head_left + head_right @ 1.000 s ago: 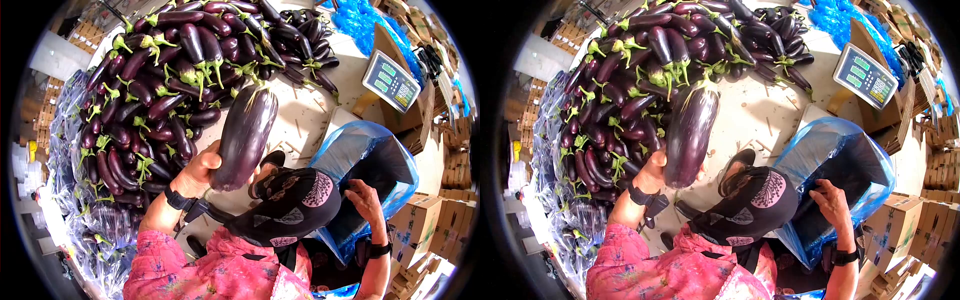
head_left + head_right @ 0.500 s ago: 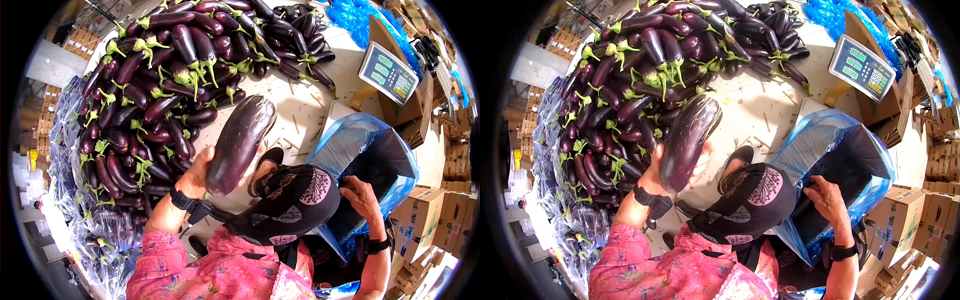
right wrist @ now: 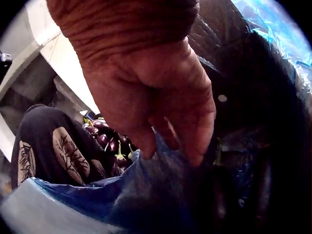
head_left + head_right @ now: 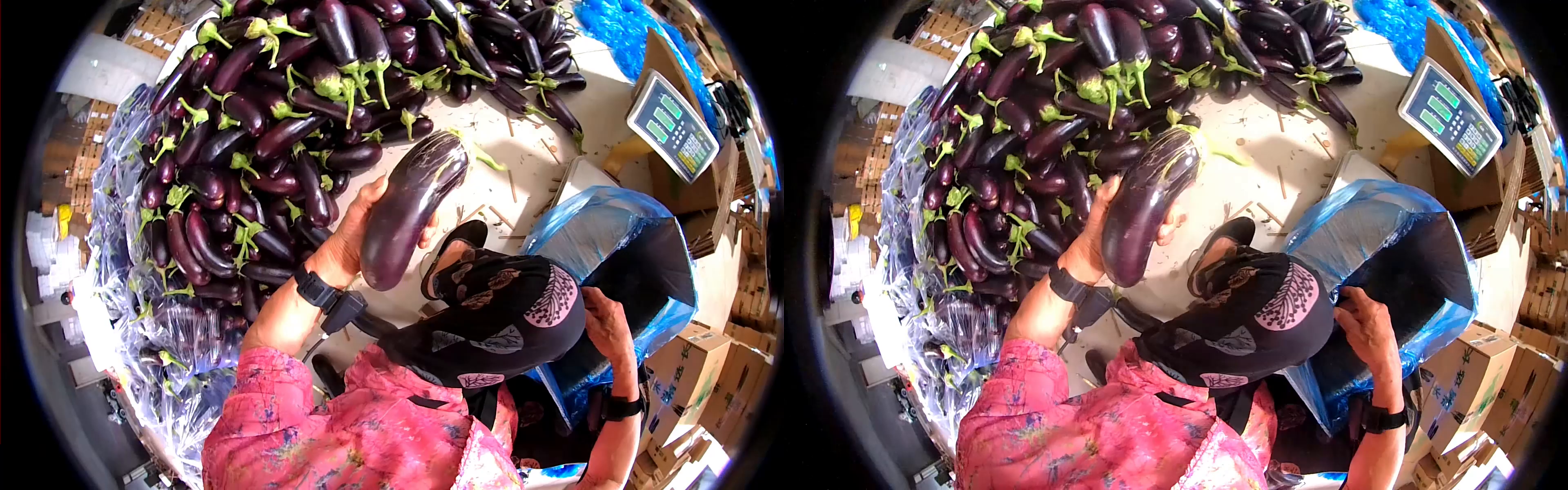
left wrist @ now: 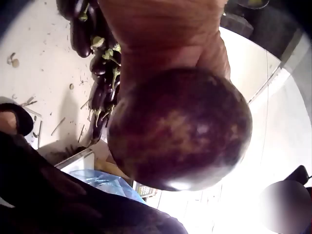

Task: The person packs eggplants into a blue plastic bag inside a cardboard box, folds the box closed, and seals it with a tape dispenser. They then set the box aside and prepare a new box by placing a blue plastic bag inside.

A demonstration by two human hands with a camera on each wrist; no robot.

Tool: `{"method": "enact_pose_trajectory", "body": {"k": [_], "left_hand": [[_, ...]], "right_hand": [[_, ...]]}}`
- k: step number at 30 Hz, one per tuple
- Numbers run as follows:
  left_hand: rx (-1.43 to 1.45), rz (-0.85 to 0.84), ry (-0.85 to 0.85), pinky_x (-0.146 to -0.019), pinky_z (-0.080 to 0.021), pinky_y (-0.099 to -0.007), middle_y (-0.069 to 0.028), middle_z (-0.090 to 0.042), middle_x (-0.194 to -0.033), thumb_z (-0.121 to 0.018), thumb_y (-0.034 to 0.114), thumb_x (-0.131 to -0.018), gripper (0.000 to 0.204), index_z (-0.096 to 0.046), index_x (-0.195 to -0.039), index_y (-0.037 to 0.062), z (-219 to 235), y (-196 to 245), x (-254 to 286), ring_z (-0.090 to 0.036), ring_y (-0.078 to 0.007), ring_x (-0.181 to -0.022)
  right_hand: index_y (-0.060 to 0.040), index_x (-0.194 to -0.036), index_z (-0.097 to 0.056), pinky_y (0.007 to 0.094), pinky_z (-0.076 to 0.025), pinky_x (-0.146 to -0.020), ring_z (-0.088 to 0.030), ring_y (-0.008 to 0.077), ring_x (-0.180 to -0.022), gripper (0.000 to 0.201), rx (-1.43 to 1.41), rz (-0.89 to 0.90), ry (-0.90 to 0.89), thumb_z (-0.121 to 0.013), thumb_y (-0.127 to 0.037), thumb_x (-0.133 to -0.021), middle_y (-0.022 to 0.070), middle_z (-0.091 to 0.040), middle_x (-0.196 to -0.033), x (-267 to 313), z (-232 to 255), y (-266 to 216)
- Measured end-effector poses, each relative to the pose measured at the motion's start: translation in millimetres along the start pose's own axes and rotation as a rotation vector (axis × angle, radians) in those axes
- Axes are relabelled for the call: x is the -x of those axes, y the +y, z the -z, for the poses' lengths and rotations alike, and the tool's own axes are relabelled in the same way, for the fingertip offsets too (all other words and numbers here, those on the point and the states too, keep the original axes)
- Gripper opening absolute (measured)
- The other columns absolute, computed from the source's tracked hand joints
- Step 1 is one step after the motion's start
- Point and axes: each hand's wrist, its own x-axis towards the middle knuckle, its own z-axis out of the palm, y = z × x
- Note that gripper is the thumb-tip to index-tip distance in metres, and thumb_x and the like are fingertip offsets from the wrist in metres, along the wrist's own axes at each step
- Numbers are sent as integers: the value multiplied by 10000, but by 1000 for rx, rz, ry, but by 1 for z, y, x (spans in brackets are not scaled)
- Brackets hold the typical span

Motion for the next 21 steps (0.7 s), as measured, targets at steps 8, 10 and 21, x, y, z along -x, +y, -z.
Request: {"method": "enact_pose_trajectory", "body": {"k": [8,10,21], "left_hand": [[-394,96,315,-923,-563,-416,-204,-650,-1181,-748,390,-844,762,-439,-1419,-4,65,12,72,-680,-270,-999],[-583,147,412,-1034,-466,-356,-125,-585,-1299,-745,272,-808,795,-388,-1466,6,85,4,112,-578,-212,-1174],[-1152,1187,612,-842,-480,-350,-99,-716,-1004,-754,367,-864,403,-656,-1073,37,162,-162,358,-666,-204,-923]], "right_hand": [[26,-1134,-618,331,-533,-750,-718,274,-808,278,85,67,-77,-652,-78,-878,205,-713,-895,-1,-8,10],[14,-1105,-628,349,-527,-745,-705,354,-827,292,164,55,-118,-685,-105,-845,219,-702,-904,-3,-8,25],[16,-1236,-590,326,-486,-883,-621,167,-1033,409,-355,-231,-76,-690,-99,-857,135,-677,-1153,8,-6,121]]}}
